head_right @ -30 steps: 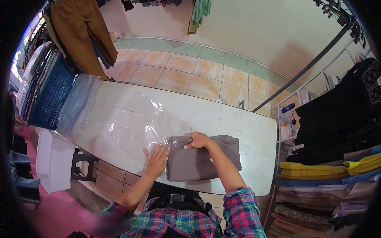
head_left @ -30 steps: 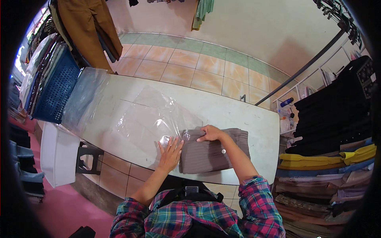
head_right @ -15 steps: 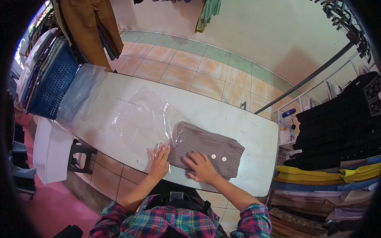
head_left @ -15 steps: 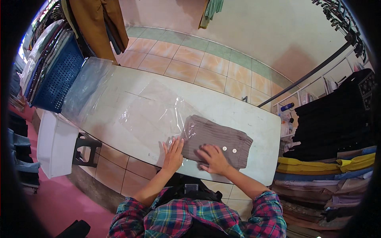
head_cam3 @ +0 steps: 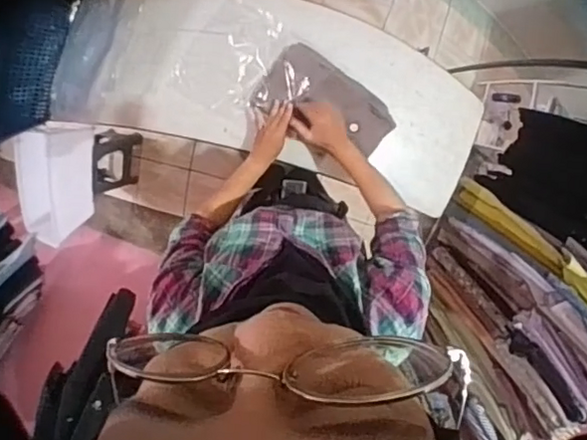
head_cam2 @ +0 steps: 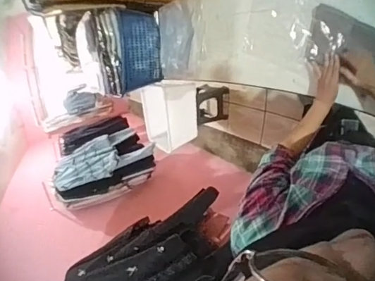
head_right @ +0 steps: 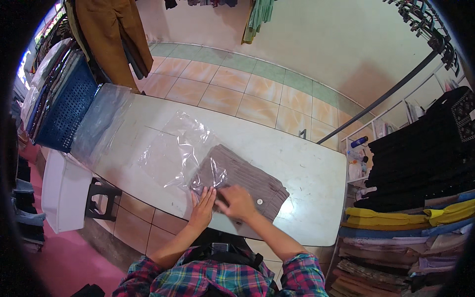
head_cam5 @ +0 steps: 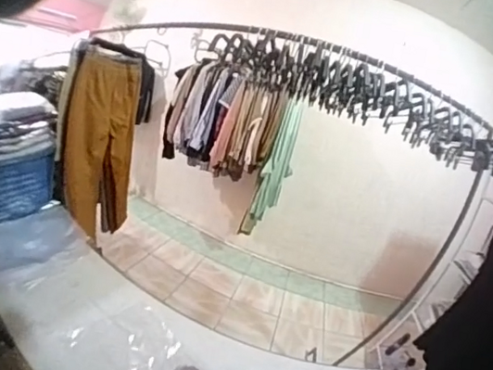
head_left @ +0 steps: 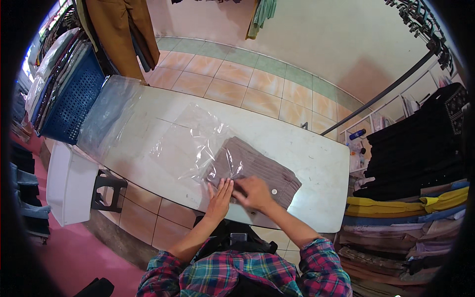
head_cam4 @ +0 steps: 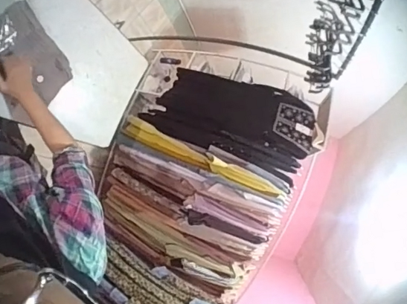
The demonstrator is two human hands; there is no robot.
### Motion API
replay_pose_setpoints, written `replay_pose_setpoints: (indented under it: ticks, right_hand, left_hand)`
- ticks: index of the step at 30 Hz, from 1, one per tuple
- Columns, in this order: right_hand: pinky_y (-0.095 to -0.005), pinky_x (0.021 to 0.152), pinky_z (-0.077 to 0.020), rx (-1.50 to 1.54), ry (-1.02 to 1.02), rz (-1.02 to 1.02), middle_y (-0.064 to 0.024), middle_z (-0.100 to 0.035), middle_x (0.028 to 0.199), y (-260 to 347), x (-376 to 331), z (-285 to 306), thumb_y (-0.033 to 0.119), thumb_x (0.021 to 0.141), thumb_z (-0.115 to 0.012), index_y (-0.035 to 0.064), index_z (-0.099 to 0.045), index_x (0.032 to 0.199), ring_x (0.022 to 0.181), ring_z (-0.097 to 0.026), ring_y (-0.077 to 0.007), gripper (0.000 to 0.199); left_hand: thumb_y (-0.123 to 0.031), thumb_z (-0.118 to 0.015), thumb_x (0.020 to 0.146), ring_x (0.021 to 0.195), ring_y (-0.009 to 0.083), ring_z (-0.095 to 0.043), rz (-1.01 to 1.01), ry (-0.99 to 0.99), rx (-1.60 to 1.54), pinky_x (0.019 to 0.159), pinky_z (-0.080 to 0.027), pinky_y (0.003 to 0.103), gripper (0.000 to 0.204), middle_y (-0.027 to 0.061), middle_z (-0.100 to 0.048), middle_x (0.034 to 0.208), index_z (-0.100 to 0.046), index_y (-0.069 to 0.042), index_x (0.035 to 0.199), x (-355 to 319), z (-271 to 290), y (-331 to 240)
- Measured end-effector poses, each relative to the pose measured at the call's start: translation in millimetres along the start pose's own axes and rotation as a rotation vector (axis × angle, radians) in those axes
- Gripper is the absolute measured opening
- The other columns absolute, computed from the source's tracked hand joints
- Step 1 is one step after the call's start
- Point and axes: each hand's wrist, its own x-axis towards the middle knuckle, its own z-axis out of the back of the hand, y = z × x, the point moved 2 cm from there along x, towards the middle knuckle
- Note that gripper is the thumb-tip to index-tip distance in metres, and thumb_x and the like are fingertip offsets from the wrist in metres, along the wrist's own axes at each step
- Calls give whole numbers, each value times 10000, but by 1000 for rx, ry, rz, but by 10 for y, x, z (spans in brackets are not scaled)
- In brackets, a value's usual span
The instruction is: Folding and packing various pieces of clothing into plastic bags on a table in a clothing store environment.
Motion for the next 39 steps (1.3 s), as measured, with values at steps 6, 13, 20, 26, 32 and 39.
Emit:
replay_pose_setpoints:
  ticks: [6,13,20,26,32,39]
  right_hand:
    - [-397,813,-419,-80,-320,-400,-170,-556,981,-866,0,470,149,631,-671,41,-465,1160,910,-515,-331,578]
    - [-375,827,-424,-2,-88,-143,-166,-555,1025,-1054,542,233,187,709,-627,79,-443,1212,940,-526,-321,546]
    - [-353,689,-468,364,-260,-511,-174,-616,797,-1329,299,-6,252,784,-593,42,-611,987,729,-602,-305,292]
    - [-344,614,-460,270,-482,-862,-183,-612,725,-1068,-509,-30,236,818,-562,-10,-612,899,659,-606,-283,263]
    - [-373,603,-453,178,-418,-721,-192,-596,740,-1001,-779,203,143,821,-537,-11,-580,835,672,-590,-323,160]
    - [-406,604,-450,47,-299,-591,-187,-572,748,-868,-1338,163,55,766,-537,7,-539,768,692,-565,-363,48]
  left_hand:
    - [38,-435,736,1275,290,-263,-18,74,6,1005,-99,595,563,128,-311,1356,-338,-16,1287,-4,-36,50]
    - [54,-415,730,1290,319,-214,107,25,-49,992,-109,606,585,139,-268,1378,-318,-26,1302,-67,-169,-38]
    - [75,-420,706,1289,318,-220,-33,57,-18,1001,-139,586,615,133,-271,1379,-324,-44,1302,153,-277,108]
    - [49,-459,699,1246,299,-303,-192,-86,-7,1001,-235,491,589,148,-318,1345,-349,-48,1270,473,-107,444]
    - [6,-597,670,919,304,-484,546,-208,-127,826,-370,427,569,133,-487,941,-366,-13,1190,305,-101,326]
    - [104,-519,702,750,256,-506,257,-301,-212,627,-422,313,555,132,-476,914,-331,-8,1212,-85,-178,212]
